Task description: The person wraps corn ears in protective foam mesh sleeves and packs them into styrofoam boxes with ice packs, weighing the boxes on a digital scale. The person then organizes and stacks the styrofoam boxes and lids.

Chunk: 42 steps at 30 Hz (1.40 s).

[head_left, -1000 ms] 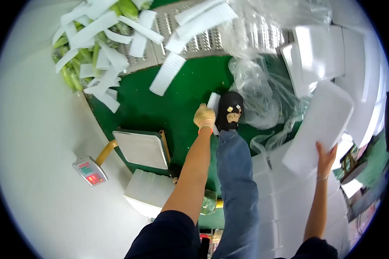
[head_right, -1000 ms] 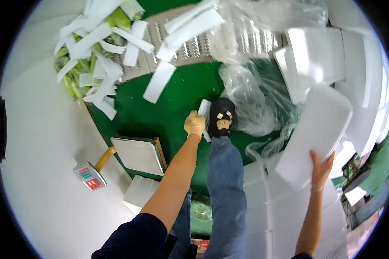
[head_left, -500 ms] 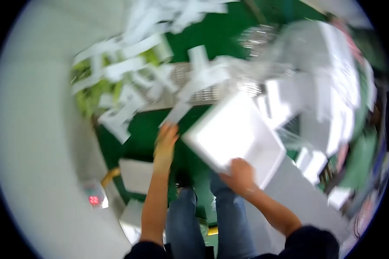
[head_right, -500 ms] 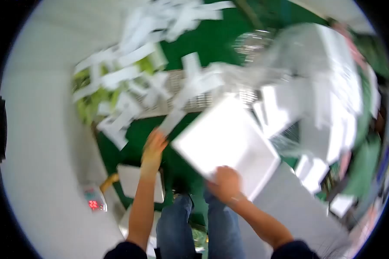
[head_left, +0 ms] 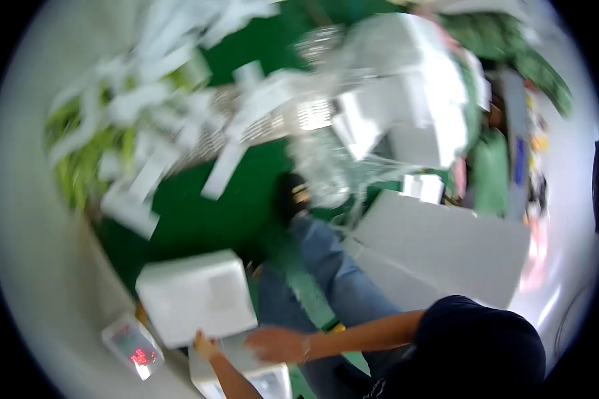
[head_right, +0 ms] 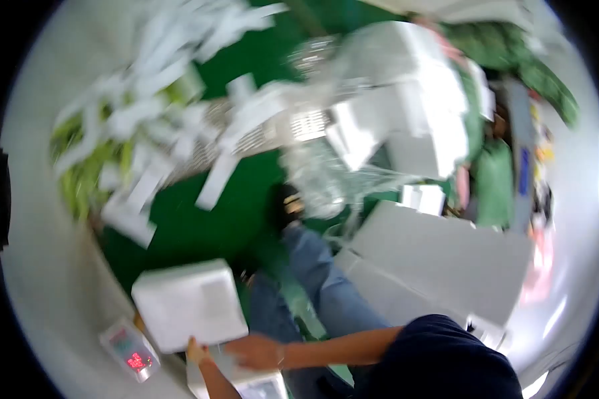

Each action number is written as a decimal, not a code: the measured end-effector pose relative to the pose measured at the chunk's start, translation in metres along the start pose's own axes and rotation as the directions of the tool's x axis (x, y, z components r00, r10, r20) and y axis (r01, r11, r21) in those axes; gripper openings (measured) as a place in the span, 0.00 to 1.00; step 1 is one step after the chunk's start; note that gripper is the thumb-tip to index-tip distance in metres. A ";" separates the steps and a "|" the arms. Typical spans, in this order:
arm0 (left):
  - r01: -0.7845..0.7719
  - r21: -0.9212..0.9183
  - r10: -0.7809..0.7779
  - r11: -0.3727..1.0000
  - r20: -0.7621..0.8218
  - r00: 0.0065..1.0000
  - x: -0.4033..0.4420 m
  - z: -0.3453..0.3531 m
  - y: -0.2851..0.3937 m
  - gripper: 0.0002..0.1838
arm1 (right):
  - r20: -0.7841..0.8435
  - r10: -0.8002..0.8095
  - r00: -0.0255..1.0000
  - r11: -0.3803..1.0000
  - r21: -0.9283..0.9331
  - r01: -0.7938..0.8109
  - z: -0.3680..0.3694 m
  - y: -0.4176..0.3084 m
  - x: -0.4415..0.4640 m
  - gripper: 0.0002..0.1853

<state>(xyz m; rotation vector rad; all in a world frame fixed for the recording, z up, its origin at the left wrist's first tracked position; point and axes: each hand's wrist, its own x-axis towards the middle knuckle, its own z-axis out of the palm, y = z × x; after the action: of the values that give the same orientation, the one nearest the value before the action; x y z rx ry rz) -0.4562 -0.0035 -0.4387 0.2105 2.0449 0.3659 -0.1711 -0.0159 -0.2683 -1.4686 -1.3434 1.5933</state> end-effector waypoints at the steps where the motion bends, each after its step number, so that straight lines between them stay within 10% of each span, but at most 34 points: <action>1: 0.024 0.014 -0.024 1.000 -0.026 0.999 0.022 -0.011 -0.009 0.13 | 0.175 0.328 0.929 0.943 0.007 -0.334 -0.035 -0.008 0.001 0.23; 5: 0.214 0.150 -0.173 0.965 -0.248 0.953 0.074 -0.009 -0.022 0.21 | -0.009 0.380 0.925 0.844 -0.406 -0.350 -0.145 0.028 -0.021 0.14; 10: 0.282 0.217 -0.219 0.935 -0.272 0.937 0.103 -0.009 -0.043 0.19 | -0.313 0.511 0.801 0.683 -0.418 -0.599 -0.253 0.017 -0.024 0.07; 18: 0.388 -0.144 -0.406 0.910 -0.123 0.906 0.039 0.021 -0.024 0.23 | -0.024 0.295 0.955 0.716 -0.656 -0.238 -0.313 0.013 0.133 0.12; 21: 0.188 0.550 0.200 0.814 -0.569 0.798 0.010 0.055 0.018 0.27 | 0.202 0.010 0.979 0.689 -0.711 0.139 -0.307 0.052 0.238 0.14; 24: -0.460 0.287 0.536 0.840 -0.570 0.623 -0.026 0.127 0.121 0.29 | 0.265 -0.085 0.960 0.638 -0.726 0.257 -0.281 0.058 0.359 0.19; 26: -0.532 0.317 0.618 0.786 -0.455 0.642 -0.031 0.175 0.210 0.32 | 0.282 -0.170 0.944 0.556 -0.764 0.328 -0.271 0.063 0.438 0.24; 31: -0.481 0.408 0.626 0.776 -0.406 0.667 0.197 0.255 0.284 0.47 | 0.312 -0.326 0.892 0.501 -0.743 0.443 -0.232 0.083 0.559 0.30; 34: -0.311 0.082 0.317 0.947 -0.402 0.859 0.225 0.296 0.332 0.49 | 0.442 -0.451 0.775 0.427 -0.656 0.622 -0.175 0.135 0.600 0.32; 36: -0.122 0.493 0.344 0.862 -0.389 0.854 0.240 0.334 0.331 0.55 | 0.332 -0.353 0.875 0.490 -0.730 0.475 -0.137 0.177 0.621 0.34; 39: -0.164 0.606 0.513 0.778 -0.463 0.723 0.295 0.356 0.283 0.56 | 0.414 -0.367 0.833 0.402 -0.737 0.543 -0.108 0.198 0.613 0.20; 40: -0.527 0.356 0.636 0.772 -0.430 0.641 0.342 0.360 0.239 0.49 | 0.426 -0.598 0.679 0.377 -0.598 0.708 -0.103 0.221 0.608 0.11; 41: -0.616 -0.404 0.528 0.676 -0.317 0.787 0.300 0.364 0.253 0.41 | 0.544 -0.594 0.593 0.274 -0.556 0.785 -0.110 0.221 0.595 0.07; 42: -0.293 -0.932 0.397 0.216 -0.191 0.898 0.254 0.367 0.269 0.33 | 0.623 -0.544 0.562 0.324 -0.462 0.826 -0.118 0.217 0.579 0.05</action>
<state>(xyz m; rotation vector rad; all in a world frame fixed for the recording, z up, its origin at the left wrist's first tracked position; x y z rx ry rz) -0.2569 0.3869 -0.7204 -0.0806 1.3092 1.7865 -0.1425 0.4713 -0.6661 -0.6350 -2.6037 0.7091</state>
